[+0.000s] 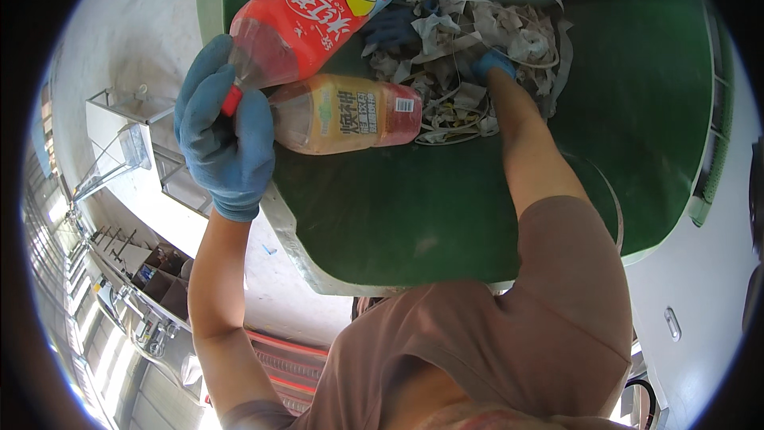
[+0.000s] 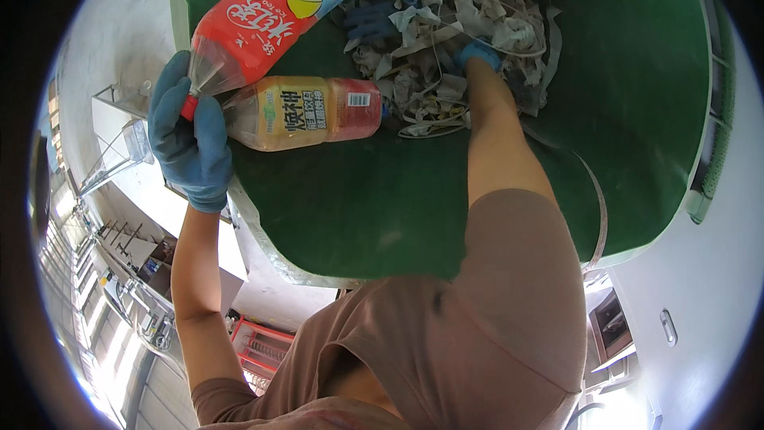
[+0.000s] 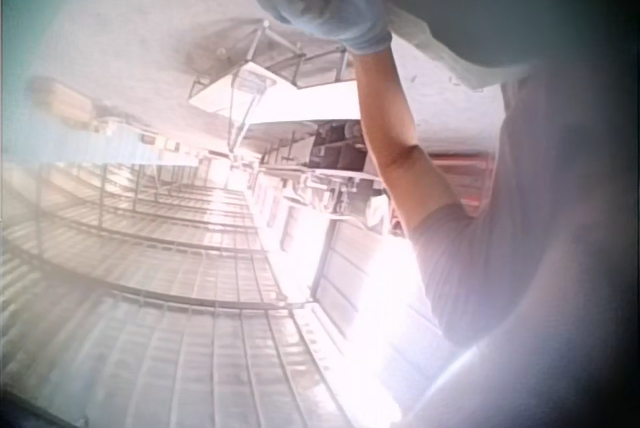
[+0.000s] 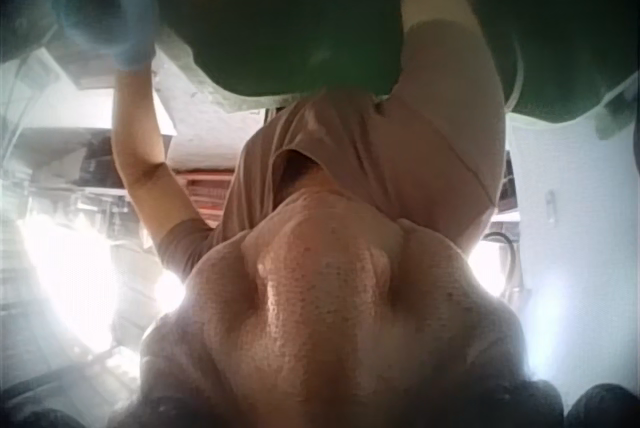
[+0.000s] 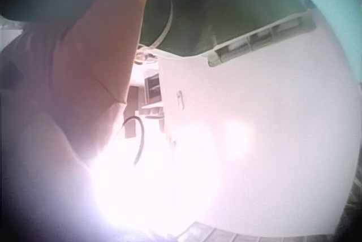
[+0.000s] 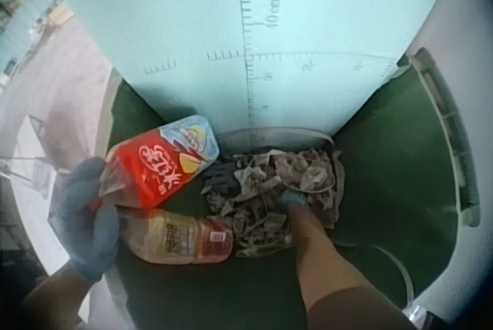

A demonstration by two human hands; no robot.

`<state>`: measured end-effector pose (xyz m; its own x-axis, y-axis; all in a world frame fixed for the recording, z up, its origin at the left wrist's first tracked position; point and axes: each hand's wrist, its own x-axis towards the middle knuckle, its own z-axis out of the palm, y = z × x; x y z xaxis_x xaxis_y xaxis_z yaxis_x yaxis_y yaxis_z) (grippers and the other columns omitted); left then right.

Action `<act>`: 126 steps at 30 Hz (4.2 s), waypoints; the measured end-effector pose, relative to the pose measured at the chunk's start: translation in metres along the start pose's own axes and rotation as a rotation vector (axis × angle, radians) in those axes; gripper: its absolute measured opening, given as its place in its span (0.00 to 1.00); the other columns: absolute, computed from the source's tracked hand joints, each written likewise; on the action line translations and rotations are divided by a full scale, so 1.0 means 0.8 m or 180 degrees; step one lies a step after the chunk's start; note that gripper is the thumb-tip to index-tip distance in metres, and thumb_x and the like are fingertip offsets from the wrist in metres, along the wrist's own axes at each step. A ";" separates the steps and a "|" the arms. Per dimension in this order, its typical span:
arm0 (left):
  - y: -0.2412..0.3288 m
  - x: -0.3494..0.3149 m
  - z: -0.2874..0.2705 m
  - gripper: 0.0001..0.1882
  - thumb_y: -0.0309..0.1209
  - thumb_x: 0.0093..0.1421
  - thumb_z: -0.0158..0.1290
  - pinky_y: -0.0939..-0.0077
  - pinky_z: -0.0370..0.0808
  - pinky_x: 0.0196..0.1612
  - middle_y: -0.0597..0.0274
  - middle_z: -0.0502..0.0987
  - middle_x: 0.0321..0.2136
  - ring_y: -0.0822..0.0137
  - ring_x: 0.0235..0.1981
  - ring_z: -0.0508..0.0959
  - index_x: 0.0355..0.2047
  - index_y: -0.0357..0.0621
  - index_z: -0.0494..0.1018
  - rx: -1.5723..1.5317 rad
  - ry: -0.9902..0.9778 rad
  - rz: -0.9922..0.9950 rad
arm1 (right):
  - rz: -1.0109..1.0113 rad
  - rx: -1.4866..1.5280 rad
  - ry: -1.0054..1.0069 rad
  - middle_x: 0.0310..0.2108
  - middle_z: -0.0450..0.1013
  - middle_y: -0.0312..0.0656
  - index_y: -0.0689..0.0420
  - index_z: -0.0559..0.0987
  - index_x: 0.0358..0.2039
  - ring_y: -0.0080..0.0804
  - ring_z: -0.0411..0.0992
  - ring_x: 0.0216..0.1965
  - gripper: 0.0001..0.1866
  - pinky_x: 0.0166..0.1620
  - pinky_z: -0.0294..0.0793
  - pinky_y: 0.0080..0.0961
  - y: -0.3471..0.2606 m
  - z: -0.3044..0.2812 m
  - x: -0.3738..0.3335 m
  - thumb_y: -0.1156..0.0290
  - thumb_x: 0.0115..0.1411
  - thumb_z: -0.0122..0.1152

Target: The person sweeps debris into a green bin, picks up crumpled paper by hand, and discards empty plastic bottles. They walk through the space carrying bottles and place them into the bin, then sweep again near the bin.

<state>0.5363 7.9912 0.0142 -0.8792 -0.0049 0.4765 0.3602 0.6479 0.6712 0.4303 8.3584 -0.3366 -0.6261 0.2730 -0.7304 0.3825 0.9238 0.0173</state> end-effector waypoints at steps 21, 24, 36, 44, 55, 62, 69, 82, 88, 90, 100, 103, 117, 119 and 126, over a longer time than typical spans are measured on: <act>0.002 0.010 0.018 0.15 0.19 0.58 0.56 0.68 0.73 0.56 0.48 0.76 0.53 0.58 0.51 0.77 0.46 0.40 0.73 -0.0117 0.0252 0.0222 | -0.1271 -0.1178 0.0212 0.57 0.73 0.54 0.57 0.76 0.57 0.52 0.74 0.55 0.35 0.55 0.74 0.45 0.012 -0.148 -0.045 0.49 0.52 0.63; 0.004 0.012 0.020 0.15 0.20 0.58 0.57 0.68 0.74 0.55 0.49 0.76 0.52 0.57 0.50 0.78 0.46 0.40 0.73 -0.0133 0.0270 0.0227 | -0.1137 -0.0938 -0.0380 0.56 0.73 0.54 0.56 0.72 0.61 0.51 0.74 0.54 0.40 0.55 0.74 0.46 0.012 -0.197 -0.070 0.46 0.51 0.65; -0.006 0.006 0.023 0.16 0.26 0.58 0.60 0.66 0.75 0.55 0.49 0.77 0.51 0.53 0.53 0.76 0.46 0.37 0.76 0.0222 0.0458 0.0475 | -0.0688 -0.0415 -0.1463 0.62 0.66 0.53 0.47 0.72 0.63 0.53 0.74 0.52 0.38 0.51 0.79 0.47 0.064 -0.332 -0.301 0.49 0.52 0.67; 0.043 0.033 -0.002 0.13 0.25 0.63 0.55 0.72 0.75 0.50 0.55 0.77 0.43 0.68 0.44 0.77 0.47 0.35 0.72 -0.0825 0.1139 -0.0136 | -0.1269 -0.1097 -0.0238 0.47 0.78 0.49 0.48 0.78 0.56 0.47 0.78 0.44 0.27 0.44 0.83 0.41 0.081 -0.344 -0.446 0.55 0.55 0.66; 0.026 0.006 -0.068 0.16 0.26 0.60 0.58 0.79 0.76 0.34 0.63 0.78 0.34 0.75 0.30 0.76 0.46 0.31 0.74 -0.1239 0.1228 -0.0485 | -0.1458 -0.1344 0.0487 0.50 0.78 0.48 0.52 0.77 0.59 0.46 0.76 0.53 0.36 0.56 0.73 0.35 0.085 -0.333 -0.453 0.49 0.51 0.69; 0.040 0.011 -0.054 0.13 0.24 0.60 0.58 0.80 0.76 0.34 0.58 0.80 0.43 0.74 0.32 0.77 0.45 0.33 0.76 -0.0942 0.1086 -0.0464 | -0.0784 -0.1807 -0.0352 0.41 0.80 0.48 0.59 0.83 0.45 0.46 0.78 0.38 0.26 0.47 0.77 0.37 0.094 -0.312 -0.462 0.54 0.51 0.70; 0.038 0.032 -0.044 0.12 0.23 0.59 0.58 0.78 0.78 0.38 0.54 0.79 0.47 0.69 0.37 0.79 0.44 0.36 0.76 -0.1069 0.1449 -0.0111 | -0.1547 -0.1032 0.0539 0.44 0.80 0.52 0.58 0.84 0.45 0.46 0.78 0.43 0.27 0.48 0.77 0.35 0.124 -0.343 -0.407 0.53 0.49 0.71; 0.050 0.042 -0.069 0.14 0.23 0.59 0.59 0.78 0.78 0.37 0.56 0.79 0.41 0.71 0.35 0.79 0.46 0.34 0.75 -0.1557 0.1703 -0.0301 | -0.1471 -0.0543 0.1010 0.57 0.73 0.53 0.56 0.69 0.64 0.47 0.72 0.57 0.40 0.61 0.68 0.34 0.158 -0.360 -0.392 0.49 0.55 0.65; -0.001 0.005 -0.157 0.14 0.28 0.60 0.59 0.77 0.77 0.33 0.57 0.79 0.39 0.69 0.34 0.77 0.44 0.34 0.78 -0.1172 0.2481 -0.0211 | -0.1898 0.2072 0.1697 0.55 0.75 0.51 0.62 0.67 0.65 0.36 0.73 0.54 0.42 0.60 0.67 0.28 0.186 -0.337 -0.475 0.47 0.57 0.65; -0.038 -0.028 -0.191 0.14 0.30 0.61 0.58 0.73 0.77 0.35 0.57 0.80 0.40 0.66 0.37 0.77 0.44 0.34 0.78 -0.1435 0.2412 -0.0593 | -0.2073 0.2791 0.1895 0.51 0.76 0.45 0.63 0.71 0.62 0.29 0.73 0.50 0.35 0.55 0.71 0.24 0.201 -0.316 -0.521 0.53 0.61 0.65; -0.239 -0.272 -0.294 0.12 0.26 0.53 0.64 0.60 0.84 0.37 0.54 0.78 0.37 0.58 0.35 0.78 0.37 0.37 0.76 -0.0987 0.2808 -0.2577 | -0.1376 0.4791 0.2742 0.52 0.75 0.45 0.67 0.72 0.60 0.27 0.72 0.50 0.33 0.53 0.72 0.24 0.262 -0.058 -0.706 0.57 0.61 0.65; -0.276 -0.349 -0.292 0.11 0.27 0.52 0.63 0.59 0.85 0.29 0.53 0.77 0.34 0.59 0.31 0.77 0.31 0.37 0.73 0.0340 0.2249 -0.3179 | -0.1030 0.5314 0.2828 0.53 0.74 0.42 0.65 0.72 0.61 0.27 0.70 0.52 0.32 0.57 0.69 0.25 0.273 0.028 -0.734 0.58 0.62 0.63; -0.231 -0.496 -0.286 0.18 0.35 0.47 0.67 0.58 0.84 0.25 0.47 0.81 0.33 0.53 0.27 0.81 0.33 0.37 0.76 0.1882 0.1124 -0.4119 | 0.1869 0.2963 0.0412 0.44 0.81 0.47 0.54 0.81 0.51 0.38 0.81 0.45 0.35 0.49 0.77 0.33 0.359 0.354 -0.671 0.42 0.49 0.64; -0.218 -0.496 -0.288 0.18 0.37 0.48 0.67 0.57 0.83 0.23 0.47 0.81 0.33 0.53 0.27 0.81 0.33 0.38 0.77 0.1632 0.1331 -0.3937 | 0.1932 0.2924 0.0190 0.39 0.82 0.45 0.53 0.83 0.47 0.38 0.82 0.40 0.32 0.46 0.77 0.33 0.367 0.386 -0.673 0.42 0.50 0.64; -0.277 -0.540 -0.302 0.11 0.31 0.51 0.61 0.56 0.76 0.30 0.52 0.81 0.27 0.61 0.25 0.73 0.30 0.33 0.78 0.0975 0.1915 -0.3725 | 0.1451 0.2551 -0.0223 0.34 0.82 0.48 0.61 0.83 0.44 0.39 0.81 0.34 0.30 0.42 0.78 0.36 0.344 0.416 -0.576 0.48 0.50 0.69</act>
<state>0.9115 7.6659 -0.2033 -0.3195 -0.9458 -0.0575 -0.6533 0.1759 0.7364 1.0502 8.3978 -0.2222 -0.2669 0.5236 -0.8091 0.9541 0.2620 -0.1452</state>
